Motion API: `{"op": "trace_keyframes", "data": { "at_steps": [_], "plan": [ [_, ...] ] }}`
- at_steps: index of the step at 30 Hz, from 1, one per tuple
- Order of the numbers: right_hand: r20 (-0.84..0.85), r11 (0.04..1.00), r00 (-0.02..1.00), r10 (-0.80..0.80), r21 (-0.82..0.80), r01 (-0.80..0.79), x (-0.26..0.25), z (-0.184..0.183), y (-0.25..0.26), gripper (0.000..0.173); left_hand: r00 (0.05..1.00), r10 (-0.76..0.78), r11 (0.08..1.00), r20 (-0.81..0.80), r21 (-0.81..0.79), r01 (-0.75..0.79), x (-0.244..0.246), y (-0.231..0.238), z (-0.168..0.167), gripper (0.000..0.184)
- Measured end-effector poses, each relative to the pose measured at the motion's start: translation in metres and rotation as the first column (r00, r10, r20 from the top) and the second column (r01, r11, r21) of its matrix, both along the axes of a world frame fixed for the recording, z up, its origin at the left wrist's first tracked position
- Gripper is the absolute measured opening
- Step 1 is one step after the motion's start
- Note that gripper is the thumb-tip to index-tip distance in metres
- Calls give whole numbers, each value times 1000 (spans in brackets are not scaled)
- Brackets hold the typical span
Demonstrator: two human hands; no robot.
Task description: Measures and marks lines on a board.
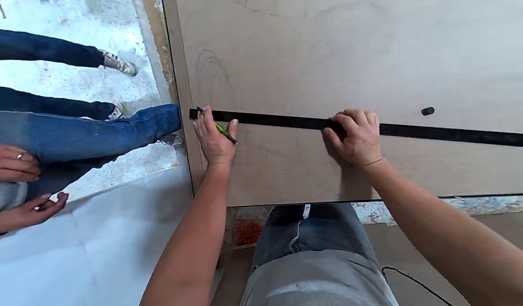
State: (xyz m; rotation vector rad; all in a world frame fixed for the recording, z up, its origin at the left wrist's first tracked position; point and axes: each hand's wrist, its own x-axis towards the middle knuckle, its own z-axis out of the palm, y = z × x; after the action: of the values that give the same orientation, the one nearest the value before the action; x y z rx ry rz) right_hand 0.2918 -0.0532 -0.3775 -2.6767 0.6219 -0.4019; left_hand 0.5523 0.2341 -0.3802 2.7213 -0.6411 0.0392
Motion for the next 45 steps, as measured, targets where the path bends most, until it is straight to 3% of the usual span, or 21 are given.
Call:
{"op": "trace_keyframes", "data": {
  "at_steps": [5, 24, 32, 38, 45],
  "plan": [
    [8, 999, 999, 31, -22, -31, 0, -3, 2, 45, 1000, 20, 999, -21, 31, -20, 3, 2, -1, 93],
    [-18, 995, 998, 64, -81, -65, 5, 0, -1, 52, 998, 15, 1000, -66, 6, -14, 13, -9, 9, 92],
    [-19, 1000, 1000, 16, -3, -16, -54, 5, 54, 42, 995, -13, 998, -96, -60, 7, -30, 36, 9, 90],
    [-12, 997, 998, -59, 43, 60, -95, 4, 39, 38, 995, -2, 1000, -95, -31, -1, -27, 36, 10, 91],
    [39, 997, 997, -69, 44, 67, -101, 0, 38, 38, 998, -16, 999, -54, -34, 14, -26, 37, 2, 88]
  ]
}}
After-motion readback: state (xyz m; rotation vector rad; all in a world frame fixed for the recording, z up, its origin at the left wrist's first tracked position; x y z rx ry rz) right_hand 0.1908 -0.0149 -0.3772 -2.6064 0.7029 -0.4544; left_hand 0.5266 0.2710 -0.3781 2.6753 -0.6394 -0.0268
